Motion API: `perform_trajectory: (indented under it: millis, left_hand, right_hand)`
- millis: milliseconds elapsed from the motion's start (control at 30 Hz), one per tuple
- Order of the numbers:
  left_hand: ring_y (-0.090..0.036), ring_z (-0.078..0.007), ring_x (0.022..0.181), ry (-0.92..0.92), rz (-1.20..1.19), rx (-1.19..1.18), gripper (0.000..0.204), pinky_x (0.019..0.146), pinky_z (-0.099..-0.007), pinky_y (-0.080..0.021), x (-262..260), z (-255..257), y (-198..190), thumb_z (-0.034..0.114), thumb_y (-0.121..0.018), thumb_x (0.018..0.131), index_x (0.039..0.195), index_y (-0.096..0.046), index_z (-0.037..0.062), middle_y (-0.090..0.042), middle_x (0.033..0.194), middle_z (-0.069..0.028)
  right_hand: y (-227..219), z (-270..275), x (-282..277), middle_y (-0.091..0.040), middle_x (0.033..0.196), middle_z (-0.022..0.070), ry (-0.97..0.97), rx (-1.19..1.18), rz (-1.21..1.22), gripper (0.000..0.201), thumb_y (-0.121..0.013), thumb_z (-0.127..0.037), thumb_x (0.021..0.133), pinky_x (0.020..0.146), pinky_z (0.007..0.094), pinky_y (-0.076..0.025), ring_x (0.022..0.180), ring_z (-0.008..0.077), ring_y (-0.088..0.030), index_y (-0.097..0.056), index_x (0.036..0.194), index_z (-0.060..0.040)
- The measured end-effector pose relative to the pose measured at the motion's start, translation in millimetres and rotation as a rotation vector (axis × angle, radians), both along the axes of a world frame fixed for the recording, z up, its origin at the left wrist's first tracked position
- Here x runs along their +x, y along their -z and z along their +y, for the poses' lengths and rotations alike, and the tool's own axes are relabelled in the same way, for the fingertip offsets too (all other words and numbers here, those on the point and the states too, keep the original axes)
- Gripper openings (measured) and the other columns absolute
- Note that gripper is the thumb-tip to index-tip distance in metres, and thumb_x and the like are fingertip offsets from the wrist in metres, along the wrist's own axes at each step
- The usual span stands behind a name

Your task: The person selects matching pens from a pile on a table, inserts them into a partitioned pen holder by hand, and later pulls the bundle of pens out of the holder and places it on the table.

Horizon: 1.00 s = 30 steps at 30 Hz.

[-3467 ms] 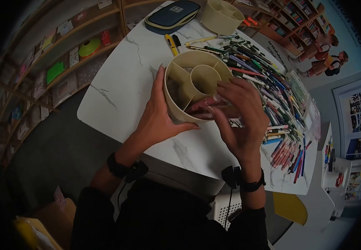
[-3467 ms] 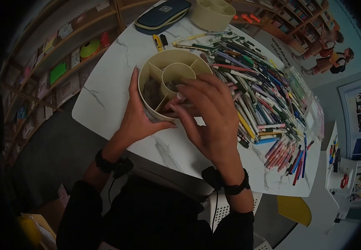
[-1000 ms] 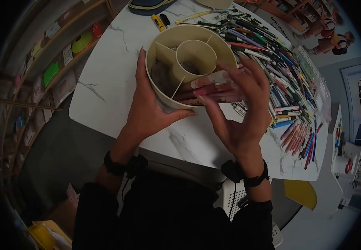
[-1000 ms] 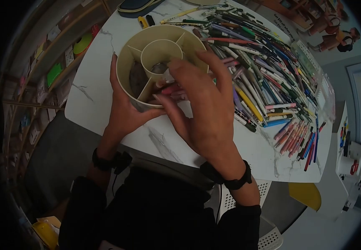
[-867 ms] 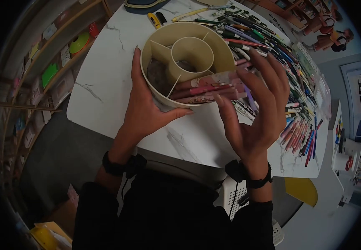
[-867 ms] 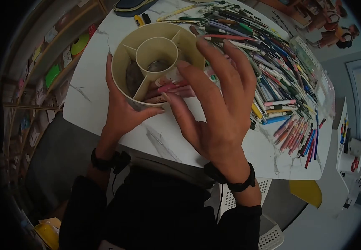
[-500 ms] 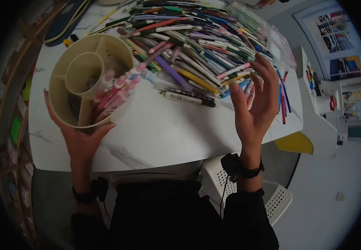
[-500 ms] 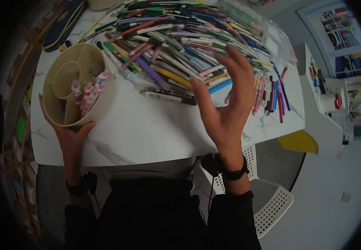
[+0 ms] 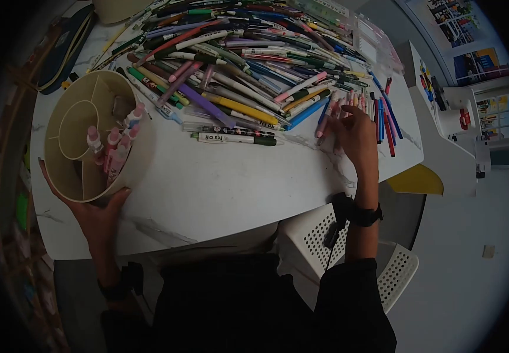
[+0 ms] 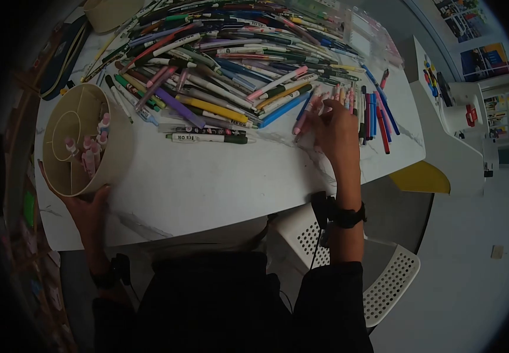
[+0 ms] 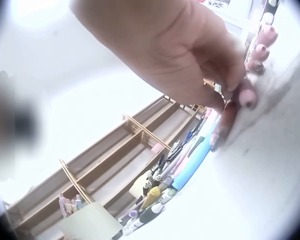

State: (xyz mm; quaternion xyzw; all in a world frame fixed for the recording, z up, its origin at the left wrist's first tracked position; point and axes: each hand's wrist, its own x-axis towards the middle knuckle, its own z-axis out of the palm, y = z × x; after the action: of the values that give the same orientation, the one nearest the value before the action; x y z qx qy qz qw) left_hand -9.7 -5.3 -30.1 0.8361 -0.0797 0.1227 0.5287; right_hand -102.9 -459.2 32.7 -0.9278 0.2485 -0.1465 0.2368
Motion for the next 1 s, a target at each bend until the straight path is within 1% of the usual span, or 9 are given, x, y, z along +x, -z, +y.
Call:
perform_trajectory:
  millis: [167,233,267,433,700,767,800,867,1000]
  left_hand:
    - [-0.034,-0.0306,0.134,0.12,-0.044,-0.159,0.138,0.109,-0.0445,-0.036,2,-17,-22,0.023,-0.093,0.058,0.15,0.008,0.0076,-0.021,0.149,-0.0205]
    - [-0.035,-0.0313,0.134,0.157,-0.016,-0.254,0.141,0.108,-0.0459,-0.038,3,-21,-27,0.022,-0.094,0.057,0.149,0.011,0.0064,-0.02,0.149,-0.0216]
    - [-0.037,-0.0319,0.133,0.169,-0.089,-0.086,0.141,0.106,-0.0455,-0.041,6,-13,-21,0.019,-0.093,0.057,0.148,0.013,0.0049,-0.021,0.148,-0.0234]
    - [-0.039,-0.0324,0.132,0.193,-0.108,-0.105,0.14,0.105,-0.0453,-0.042,6,-18,-27,0.02,-0.093,0.058,0.148,0.014,0.0032,-0.022,0.147,-0.0247]
    - [-0.035,-0.0361,0.134,0.151,-0.083,-0.154,0.143,0.106,-0.0477,-0.04,4,-16,-25,0.026,-0.093,0.057,0.147,0.015,0.0046,-0.021,0.147,-0.0267]
    - [-0.026,-0.0441,0.138,0.113,-0.447,0.208,0.132,0.107,-0.0561,-0.034,7,-12,-32,0.038,-0.092,0.056,0.153,-0.003,0.0185,-0.016,0.15,-0.0275]
    - [-0.026,-0.0441,0.138,0.107,-0.446,0.213,0.132,0.107,-0.0561,-0.034,8,-11,-35,0.038,-0.092,0.056,0.153,-0.003,0.0185,-0.016,0.15,-0.0275]
    - [-0.02,-0.0457,0.139,0.125,-0.747,0.471,0.117,0.106,-0.0587,-0.034,9,-14,-39,0.04,-0.092,0.054,0.149,-0.026,0.0243,-0.017,0.151,-0.0233]
    - [-0.017,-0.0503,0.139,0.116,-0.668,0.563,0.096,0.105,-0.065,-0.029,6,-23,-48,0.043,-0.091,0.052,0.137,-0.049,0.0294,-0.019,0.152,-0.0214]
  right_hand:
    - [-23,-2,12,-0.066,0.072,0.0144,0.03,0.261,0.248,0.05,-0.062,-0.007,0.089,0.035,0.0279,-0.041,0.047,0.0206,-0.064,-0.041,0.13,0.0134]
    - [-31,-1,14,-0.066,0.072,0.0157,0.046,0.441,0.233,0.059,-0.066,-0.005,0.085,0.043,0.029,-0.048,0.05,0.0226,-0.065,-0.038,0.134,0.0112]
    - [-36,1,17,-0.066,0.073,0.0158,0.041,0.507,0.246,0.062,-0.066,-0.005,0.085,0.043,0.0289,-0.048,0.051,0.0223,-0.065,-0.035,0.136,0.0099]
    - [-38,12,39,-0.066,0.073,0.0164,0.243,0.319,0.339,0.069,-0.059,0.003,0.081,0.034,0.0339,-0.046,0.046,0.023,-0.063,-0.028,0.142,-0.0004]
    - [-43,30,27,-0.065,0.075,0.0167,0.209,0.275,0.27,0.073,-0.058,0.0,0.085,0.035,0.0317,-0.047,0.047,0.02,-0.062,-0.019,0.147,-0.0027]
    - [-39,14,18,-0.064,0.08,0.0139,0.135,0.231,0.004,0.075,-0.056,-0.001,0.087,0.05,0.0277,-0.052,0.06,0.0174,-0.065,-0.017,0.151,-0.0077]
    - [-39,15,15,-0.064,0.08,0.0139,0.128,0.234,0.005,0.075,-0.056,-0.001,0.087,0.05,0.0277,-0.052,0.06,0.0174,-0.065,-0.017,0.151,-0.0077]
    - [-40,21,11,-0.064,0.083,0.0141,-0.096,0.378,-0.346,0.076,-0.055,-0.001,0.088,0.053,0.0266,-0.052,0.065,0.0167,-0.066,-0.016,0.152,-0.0091]
    - [-55,60,15,-0.064,0.084,0.0144,-0.124,0.381,-0.399,0.078,-0.06,-0.006,0.089,0.053,0.0265,-0.052,0.066,0.0176,-0.067,-0.016,0.152,-0.0099]
